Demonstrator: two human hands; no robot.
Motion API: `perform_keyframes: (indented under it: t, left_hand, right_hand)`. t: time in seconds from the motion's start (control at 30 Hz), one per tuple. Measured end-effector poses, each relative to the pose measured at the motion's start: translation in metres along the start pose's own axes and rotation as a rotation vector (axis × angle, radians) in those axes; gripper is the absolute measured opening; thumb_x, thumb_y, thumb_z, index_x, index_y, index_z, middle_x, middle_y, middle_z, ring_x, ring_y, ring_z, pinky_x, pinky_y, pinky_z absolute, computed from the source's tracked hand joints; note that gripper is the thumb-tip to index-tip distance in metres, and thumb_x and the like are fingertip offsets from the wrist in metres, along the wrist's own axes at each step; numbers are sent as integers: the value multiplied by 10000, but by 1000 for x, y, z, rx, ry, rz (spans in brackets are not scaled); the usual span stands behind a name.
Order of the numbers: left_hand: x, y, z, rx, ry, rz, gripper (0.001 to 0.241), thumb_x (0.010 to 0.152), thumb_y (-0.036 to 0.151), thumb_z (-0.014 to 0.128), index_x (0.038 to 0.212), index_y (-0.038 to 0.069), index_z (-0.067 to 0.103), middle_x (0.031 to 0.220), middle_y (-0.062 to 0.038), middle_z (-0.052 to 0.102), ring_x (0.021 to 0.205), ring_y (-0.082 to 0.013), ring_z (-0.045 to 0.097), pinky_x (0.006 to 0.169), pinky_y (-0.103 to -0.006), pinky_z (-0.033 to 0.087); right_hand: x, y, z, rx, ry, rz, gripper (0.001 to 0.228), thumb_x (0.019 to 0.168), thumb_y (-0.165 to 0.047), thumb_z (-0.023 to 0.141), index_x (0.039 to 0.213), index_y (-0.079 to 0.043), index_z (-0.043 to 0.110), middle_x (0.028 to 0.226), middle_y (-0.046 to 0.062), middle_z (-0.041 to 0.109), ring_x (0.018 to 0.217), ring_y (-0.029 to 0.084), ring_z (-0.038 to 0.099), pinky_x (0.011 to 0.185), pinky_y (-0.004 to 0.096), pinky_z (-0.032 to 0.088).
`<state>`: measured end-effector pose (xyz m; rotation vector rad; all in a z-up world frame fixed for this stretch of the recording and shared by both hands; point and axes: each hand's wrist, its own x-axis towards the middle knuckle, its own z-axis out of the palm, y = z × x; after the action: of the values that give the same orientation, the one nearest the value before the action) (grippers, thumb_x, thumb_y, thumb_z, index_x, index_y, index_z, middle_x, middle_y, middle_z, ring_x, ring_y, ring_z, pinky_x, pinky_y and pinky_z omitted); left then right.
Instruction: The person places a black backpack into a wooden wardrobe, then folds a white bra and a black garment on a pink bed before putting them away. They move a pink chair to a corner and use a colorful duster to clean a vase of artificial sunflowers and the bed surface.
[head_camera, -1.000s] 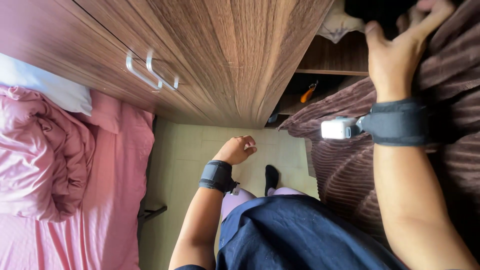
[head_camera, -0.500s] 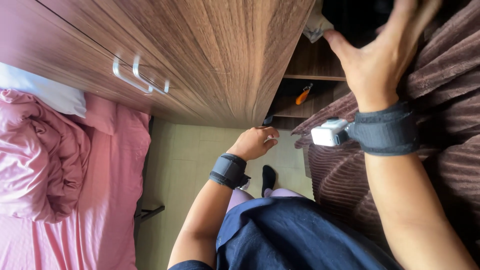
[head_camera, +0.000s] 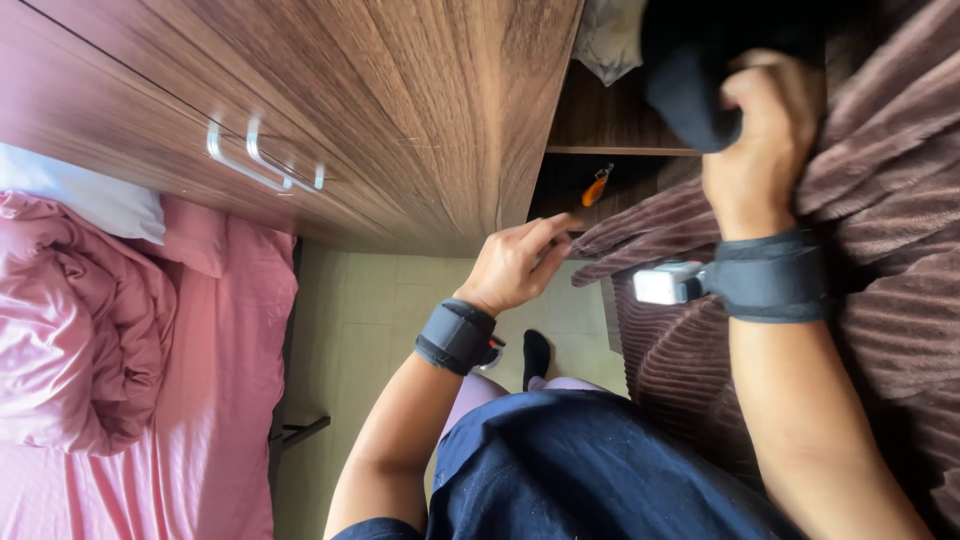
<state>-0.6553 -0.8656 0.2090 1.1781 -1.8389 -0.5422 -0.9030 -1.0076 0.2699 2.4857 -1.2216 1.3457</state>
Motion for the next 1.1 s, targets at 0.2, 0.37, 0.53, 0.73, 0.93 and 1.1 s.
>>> perform_keyframes:
  t: [0.2, 0.37, 0.53, 0.73, 0.93, 1.1]
  left_hand:
    - [8, 1, 1, 55, -73, 6, 157, 981, 188, 695, 1124, 124, 696, 946, -95, 734, 842, -322, 714, 715, -419, 582]
    - [-18, -12, 9, 68, -132, -66, 124, 973, 207, 678, 1061, 129, 718, 921, -87, 752, 795, -318, 717, 697, -418, 581]
    - [-45, -19, -5, 100, -127, -126, 116, 969, 206, 672, 1046, 135, 721, 915, -82, 754, 803, -324, 717, 706, -422, 575]
    - [-90, -18, -46, 143, -7, -233, 112, 955, 207, 682, 1008, 123, 732, 930, -78, 754, 807, -317, 715, 718, -415, 575]
    - [-212, 9, -118, 250, 158, -477, 88, 945, 181, 699, 1002, 129, 741, 946, -59, 738, 914, -304, 705, 779, -417, 574]
    - [-383, 42, -174, 421, 494, -606, 141, 898, 175, 737, 1024, 115, 712, 1304, -112, 665, 1232, -351, 601, 1000, -453, 523]
  right_hand:
    - [-20, 51, -11, -181, 1, 79, 187, 824, 163, 652, 849, -18, 613, 1336, 127, 682, 1238, 363, 562, 1085, 428, 468]
    - [-37, 92, -1, -298, -198, 127, 269, 792, 214, 549, 905, -18, 627, 1526, 157, 587, 1301, 393, 532, 1170, 449, 430]
    - [-24, 27, -4, -440, -123, 23, 375, 772, 193, 562, 1076, -6, 652, 1529, 234, 514, 1332, 405, 521, 1182, 479, 405]
    - [-53, -78, 8, 33, -14, 26, 102, 1020, 93, 568, 1038, -8, 568, 1123, 161, 569, 1148, 341, 574, 981, 418, 456]
    - [-99, -201, 76, 355, -443, -68, 83, 994, -40, 627, 1045, -82, 677, 1044, 95, 661, 984, 285, 640, 833, 396, 512]
    - [-161, -336, 159, 436, -864, -484, 156, 893, -133, 656, 1039, -143, 710, 1151, 36, 716, 1163, 259, 647, 969, 519, 432]
